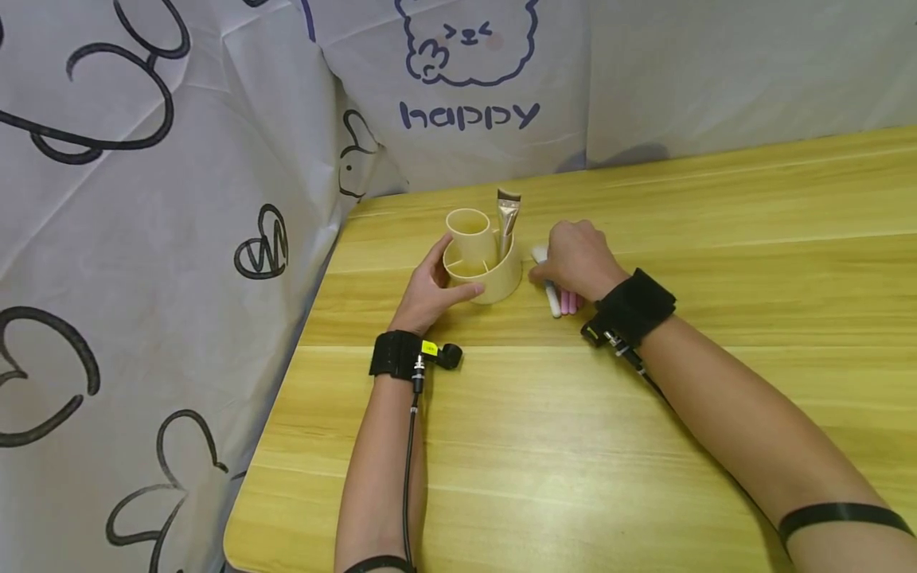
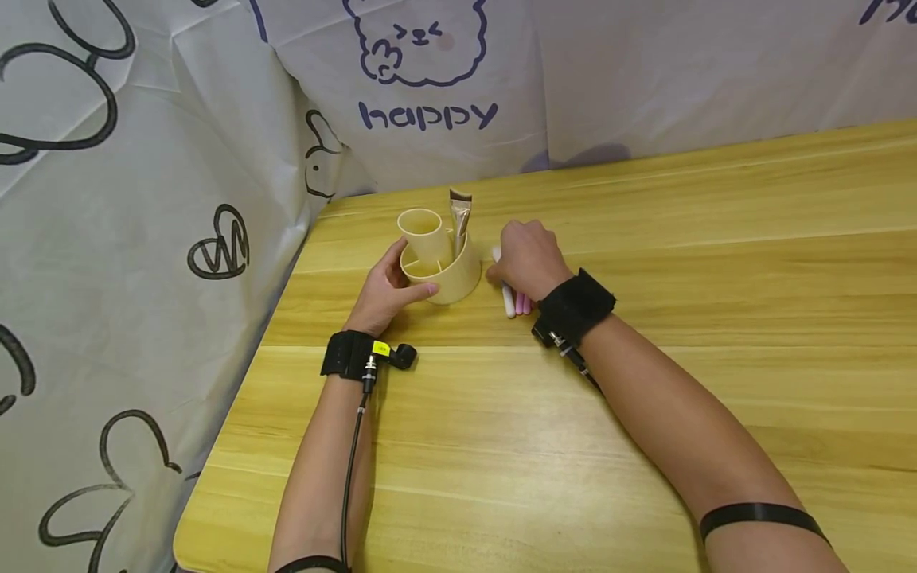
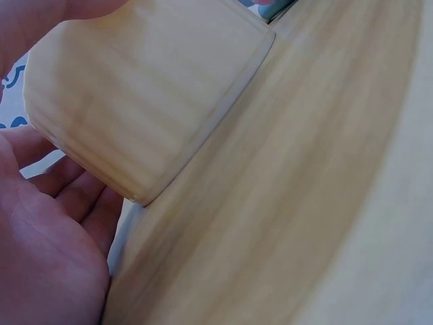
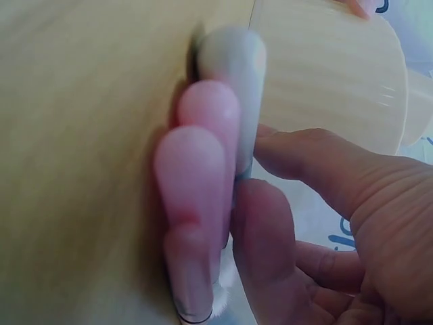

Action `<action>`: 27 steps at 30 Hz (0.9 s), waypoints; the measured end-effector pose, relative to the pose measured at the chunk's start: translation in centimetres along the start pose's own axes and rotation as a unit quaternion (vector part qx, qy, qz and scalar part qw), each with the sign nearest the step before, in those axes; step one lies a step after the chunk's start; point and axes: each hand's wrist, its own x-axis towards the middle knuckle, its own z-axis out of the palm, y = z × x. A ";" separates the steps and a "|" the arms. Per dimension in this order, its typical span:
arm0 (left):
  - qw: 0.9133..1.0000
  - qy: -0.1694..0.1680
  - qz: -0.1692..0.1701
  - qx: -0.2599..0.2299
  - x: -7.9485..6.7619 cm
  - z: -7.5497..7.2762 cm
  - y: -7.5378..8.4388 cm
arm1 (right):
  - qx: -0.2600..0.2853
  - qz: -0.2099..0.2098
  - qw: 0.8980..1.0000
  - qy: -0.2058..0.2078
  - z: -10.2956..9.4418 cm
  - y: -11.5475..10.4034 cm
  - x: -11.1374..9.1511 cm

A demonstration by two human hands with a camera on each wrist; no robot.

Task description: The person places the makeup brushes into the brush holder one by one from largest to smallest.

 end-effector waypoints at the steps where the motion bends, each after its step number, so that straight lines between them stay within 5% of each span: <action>1: 1.000 0.000 0.000 0.001 0.0 0.0 0.0 | 0.002 0.002 1.000 -0.004 0.0 0.0 0.0; 14: 1.000 0.004 -0.006 0.009 0.0 0.0 0.0 | -0.004 -0.024 1.000 0.003 0.0 -0.3 -0.3; 27: 1.000 0.005 -0.007 0.014 -0.1 0.1 0.0 | 0.040 -0.007 0.999 -0.032 0.0 -0.7 -0.9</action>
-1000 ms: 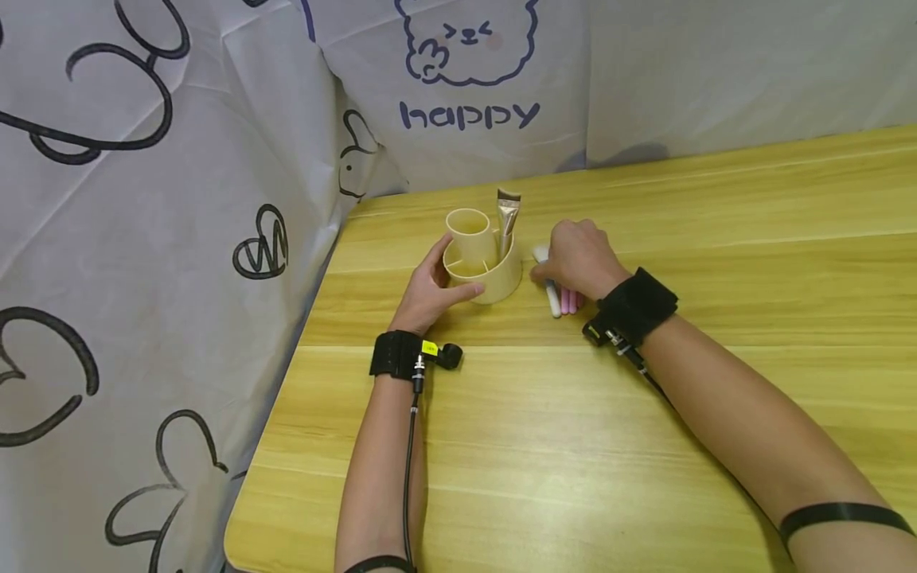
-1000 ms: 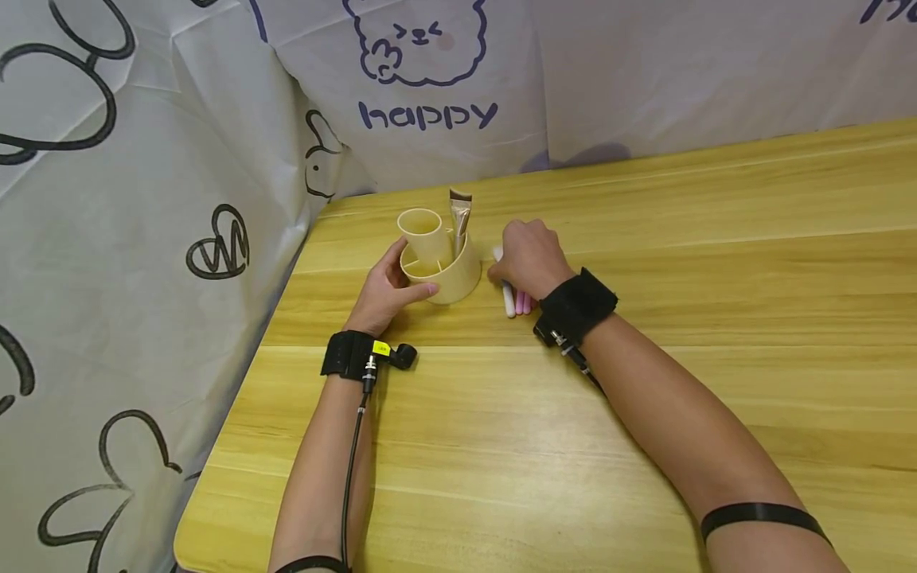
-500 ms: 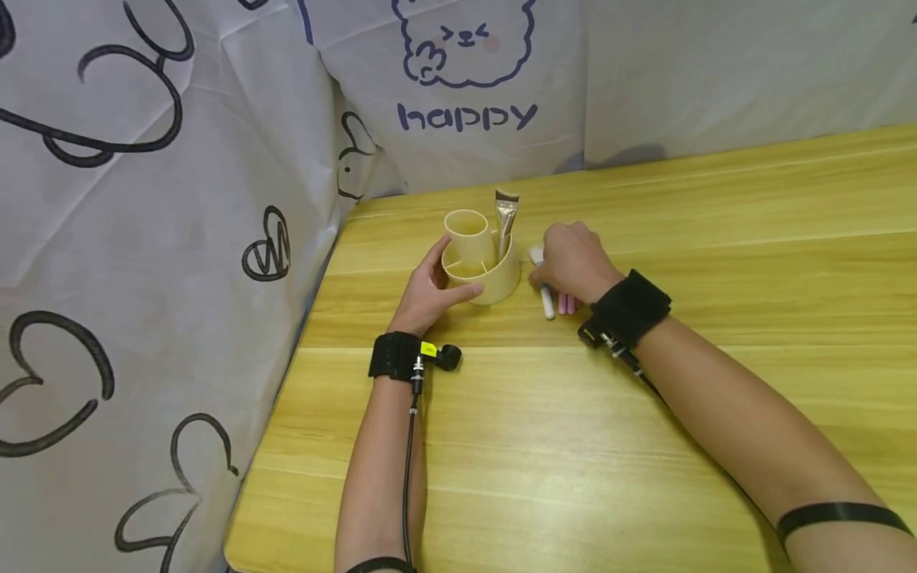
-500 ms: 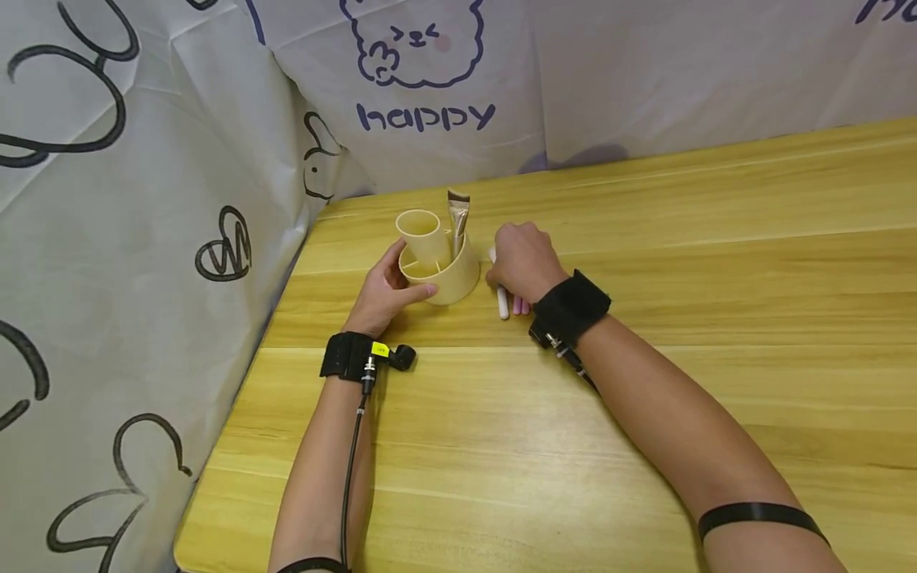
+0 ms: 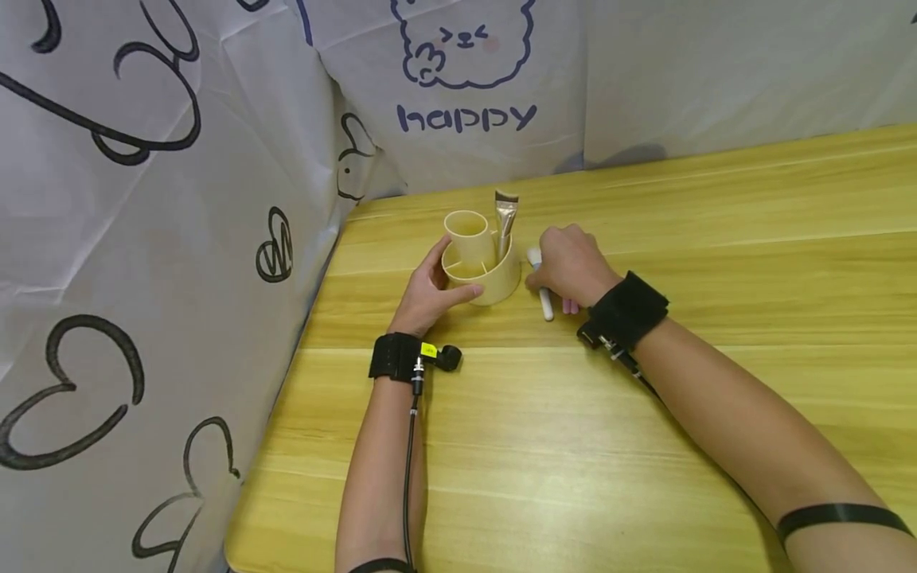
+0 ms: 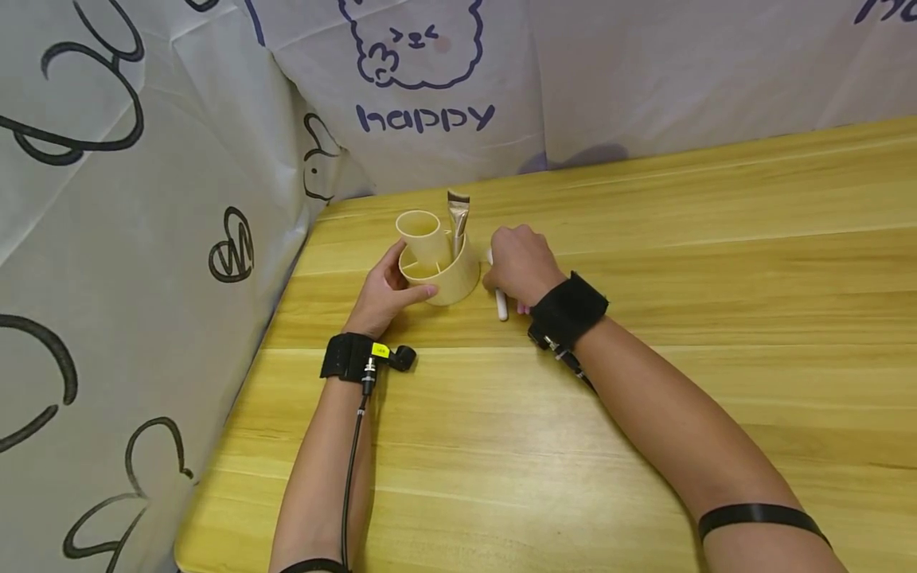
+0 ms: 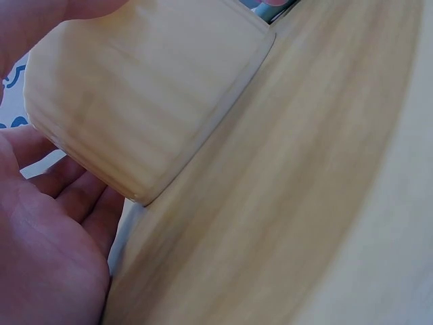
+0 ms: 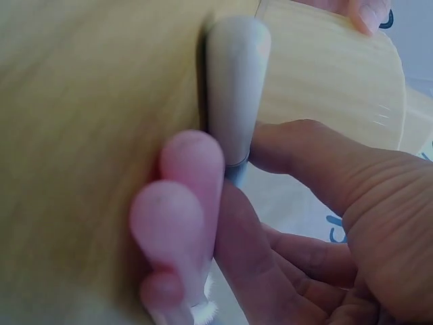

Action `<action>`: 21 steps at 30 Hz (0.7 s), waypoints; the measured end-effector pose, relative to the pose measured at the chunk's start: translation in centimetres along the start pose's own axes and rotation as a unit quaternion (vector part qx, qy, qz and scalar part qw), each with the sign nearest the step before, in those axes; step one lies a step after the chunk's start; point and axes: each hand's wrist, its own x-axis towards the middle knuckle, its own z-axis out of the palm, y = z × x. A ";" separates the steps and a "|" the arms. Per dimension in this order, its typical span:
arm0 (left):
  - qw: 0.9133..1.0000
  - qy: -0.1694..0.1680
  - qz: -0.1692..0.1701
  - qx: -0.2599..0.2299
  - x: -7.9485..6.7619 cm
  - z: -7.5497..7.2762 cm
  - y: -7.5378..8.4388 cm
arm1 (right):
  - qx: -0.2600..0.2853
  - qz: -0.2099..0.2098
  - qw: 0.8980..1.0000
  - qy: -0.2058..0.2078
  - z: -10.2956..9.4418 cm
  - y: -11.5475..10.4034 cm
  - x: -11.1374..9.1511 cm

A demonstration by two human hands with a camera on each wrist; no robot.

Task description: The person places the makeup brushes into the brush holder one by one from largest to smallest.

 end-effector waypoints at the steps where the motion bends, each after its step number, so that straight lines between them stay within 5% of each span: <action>1: 1.000 0.000 0.000 -0.001 0.0 0.0 0.0 | 0.002 0.000 1.000 -0.002 0.0 0.0 0.0; 21: 1.000 0.001 -0.001 0.000 0.2 0.1 -0.2 | 0.007 0.022 0.999 -0.028 -0.2 0.0 0.4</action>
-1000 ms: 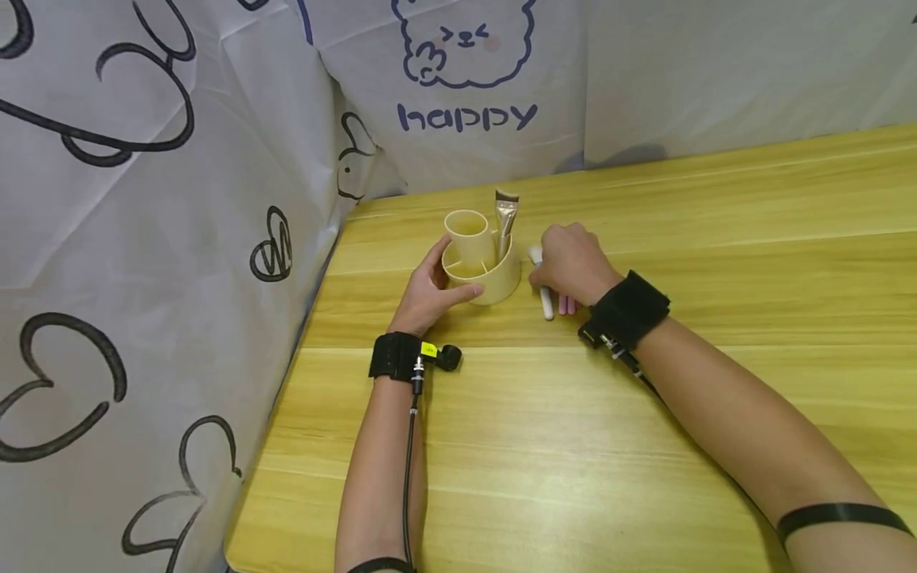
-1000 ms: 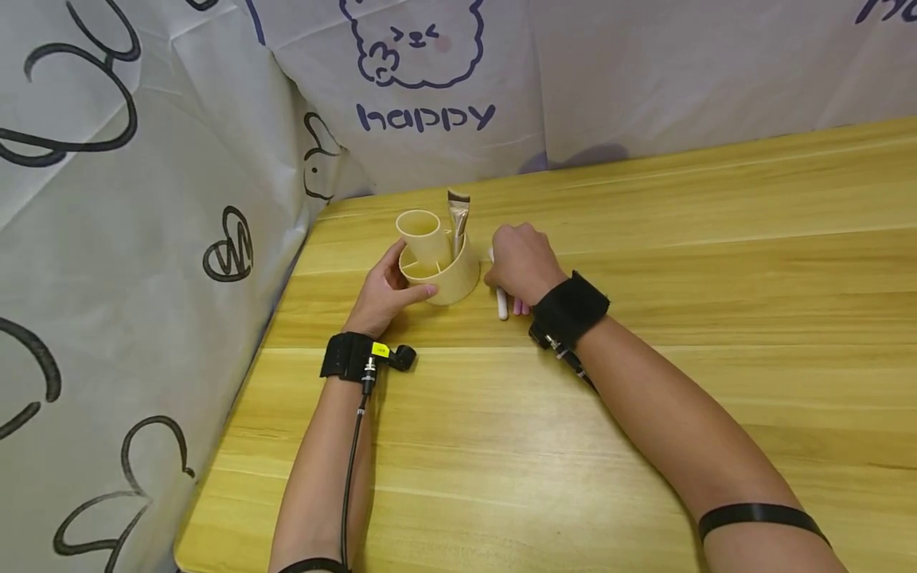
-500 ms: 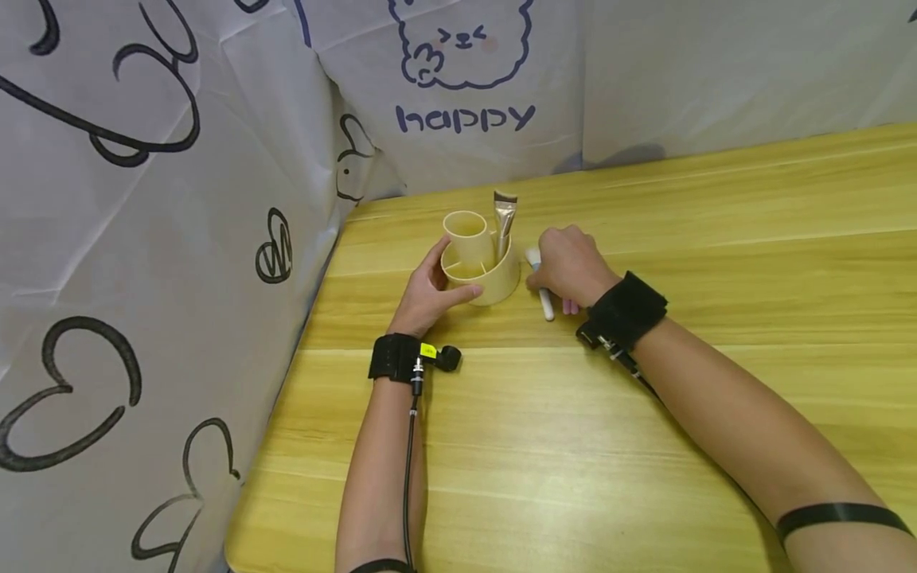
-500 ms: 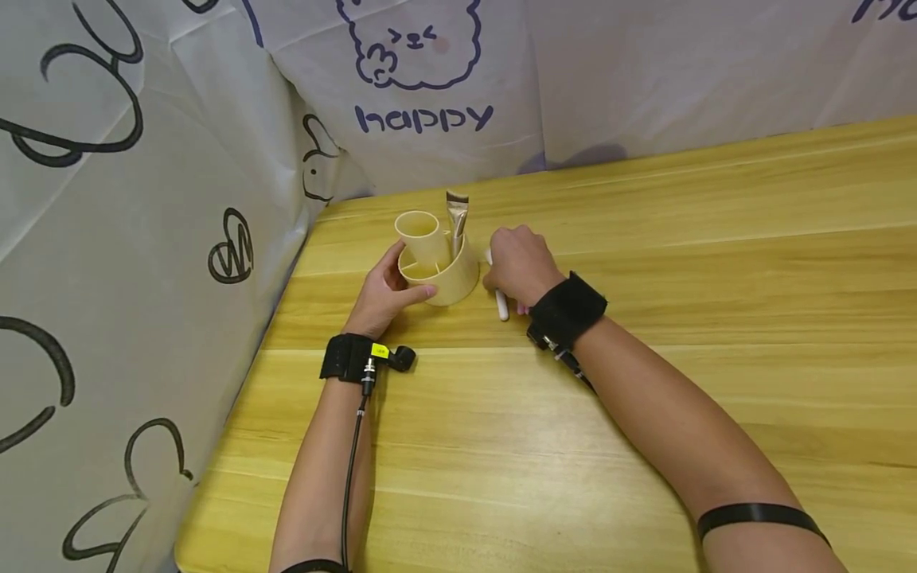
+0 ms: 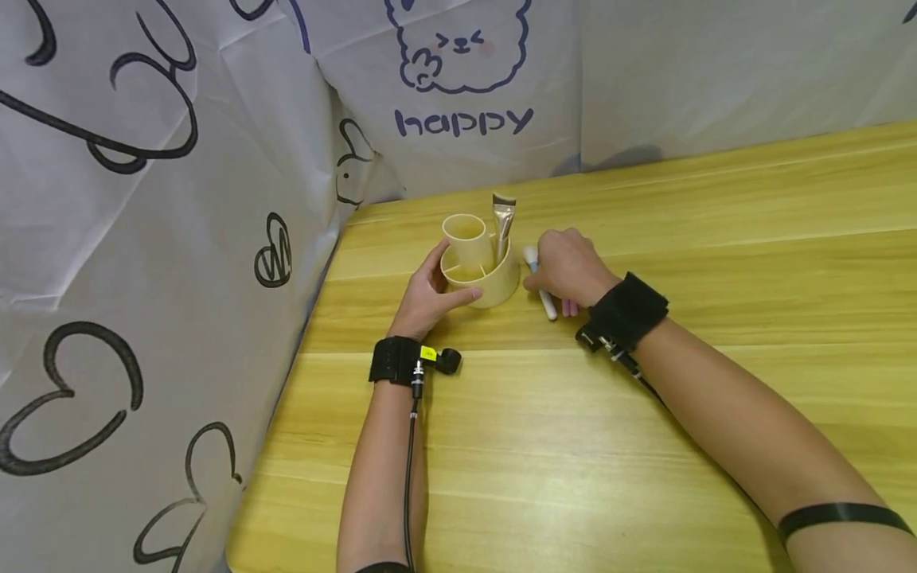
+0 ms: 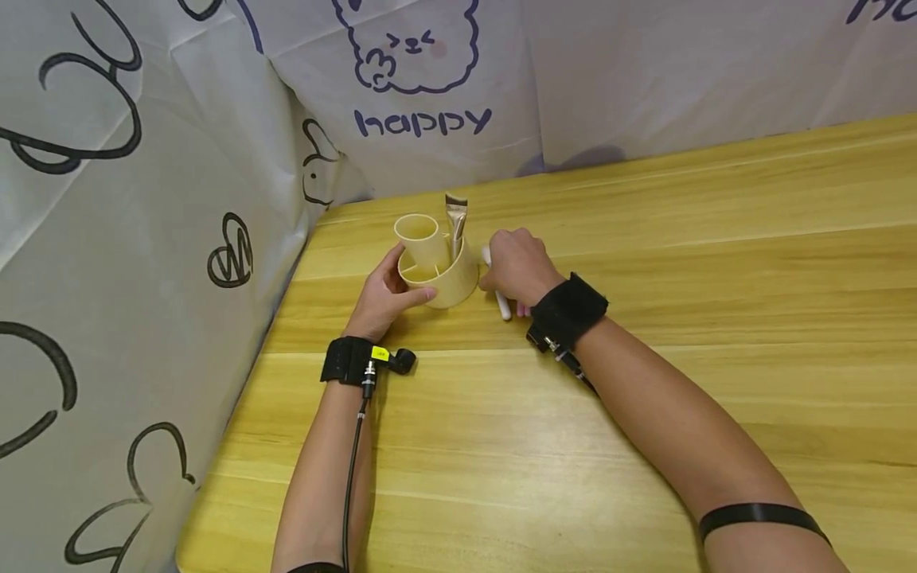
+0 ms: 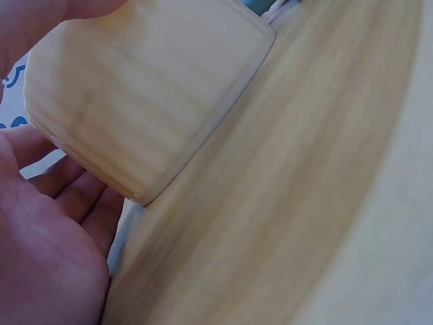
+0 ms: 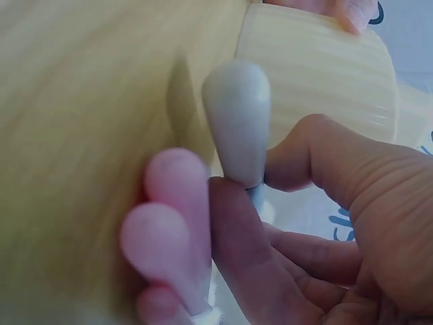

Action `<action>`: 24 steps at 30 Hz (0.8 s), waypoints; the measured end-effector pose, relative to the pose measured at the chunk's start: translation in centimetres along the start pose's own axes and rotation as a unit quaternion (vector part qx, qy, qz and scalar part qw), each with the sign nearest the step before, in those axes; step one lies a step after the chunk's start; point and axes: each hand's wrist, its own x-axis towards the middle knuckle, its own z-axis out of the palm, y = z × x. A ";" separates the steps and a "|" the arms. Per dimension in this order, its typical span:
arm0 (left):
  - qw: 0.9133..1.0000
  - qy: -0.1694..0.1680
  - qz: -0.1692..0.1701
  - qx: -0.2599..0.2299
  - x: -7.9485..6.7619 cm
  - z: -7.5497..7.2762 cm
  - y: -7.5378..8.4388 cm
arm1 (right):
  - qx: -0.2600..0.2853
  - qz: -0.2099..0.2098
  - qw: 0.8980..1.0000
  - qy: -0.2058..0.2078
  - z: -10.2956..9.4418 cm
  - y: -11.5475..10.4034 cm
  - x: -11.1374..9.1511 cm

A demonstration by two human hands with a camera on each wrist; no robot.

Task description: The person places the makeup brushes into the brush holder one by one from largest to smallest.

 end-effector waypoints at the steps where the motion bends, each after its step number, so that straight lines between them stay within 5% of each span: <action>1: 1.000 -0.001 0.000 -0.001 0.0 0.0 0.0 | 0.001 0.002 1.000 -0.001 0.0 0.0 0.0; 17: 1.000 0.005 -0.009 0.004 0.0 0.1 -0.1 | -0.002 -0.044 0.998 0.044 -0.5 0.0 0.2; 24: 1.000 -0.011 0.022 -0.015 0.4 0.1 -0.3 | -0.007 -0.058 0.996 0.067 -0.9 0.0 0.2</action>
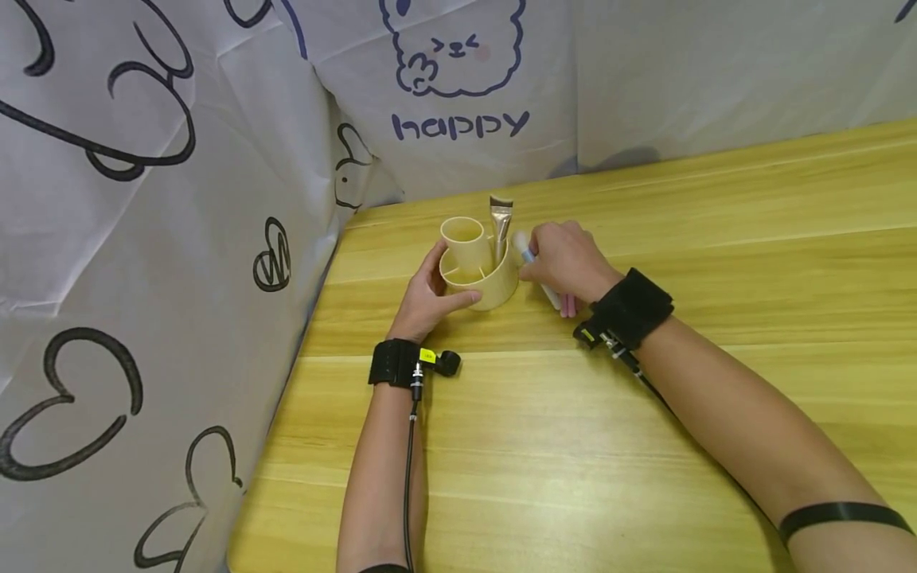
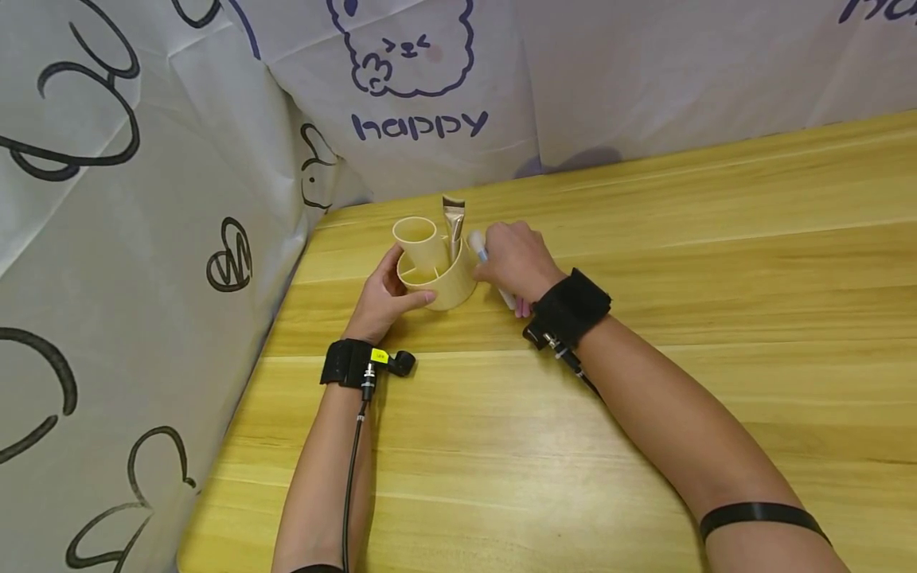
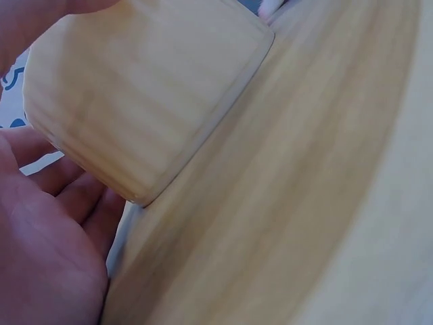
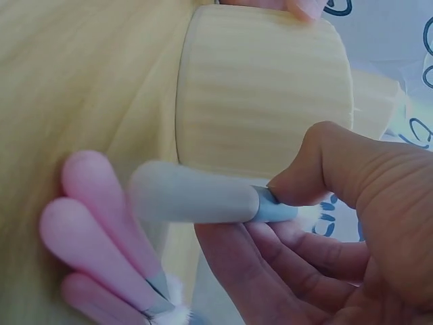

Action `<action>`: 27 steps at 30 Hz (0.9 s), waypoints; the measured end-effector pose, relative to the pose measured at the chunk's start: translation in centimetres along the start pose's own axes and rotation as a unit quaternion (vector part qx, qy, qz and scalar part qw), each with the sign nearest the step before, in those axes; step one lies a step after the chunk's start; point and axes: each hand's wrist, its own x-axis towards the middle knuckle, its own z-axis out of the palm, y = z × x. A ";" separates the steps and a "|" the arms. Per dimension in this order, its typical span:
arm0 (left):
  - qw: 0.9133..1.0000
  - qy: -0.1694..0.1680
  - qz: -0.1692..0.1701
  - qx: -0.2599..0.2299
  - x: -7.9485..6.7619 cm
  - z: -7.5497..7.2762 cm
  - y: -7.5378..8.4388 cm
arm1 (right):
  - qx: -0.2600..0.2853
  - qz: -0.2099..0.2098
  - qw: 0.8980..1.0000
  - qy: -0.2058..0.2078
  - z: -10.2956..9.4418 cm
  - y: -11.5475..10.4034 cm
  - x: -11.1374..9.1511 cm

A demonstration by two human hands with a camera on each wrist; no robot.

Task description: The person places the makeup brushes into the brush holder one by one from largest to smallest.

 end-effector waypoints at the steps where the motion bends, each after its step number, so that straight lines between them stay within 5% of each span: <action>1: 1.000 -0.003 0.003 -0.003 0.0 0.0 0.0 | 0.001 0.000 1.000 0.002 -0.1 0.0 0.0; 27: 1.000 -0.003 -0.025 0.012 -0.4 0.0 0.4 | 0.024 0.012 0.999 0.024 -1.2 -0.2 -0.1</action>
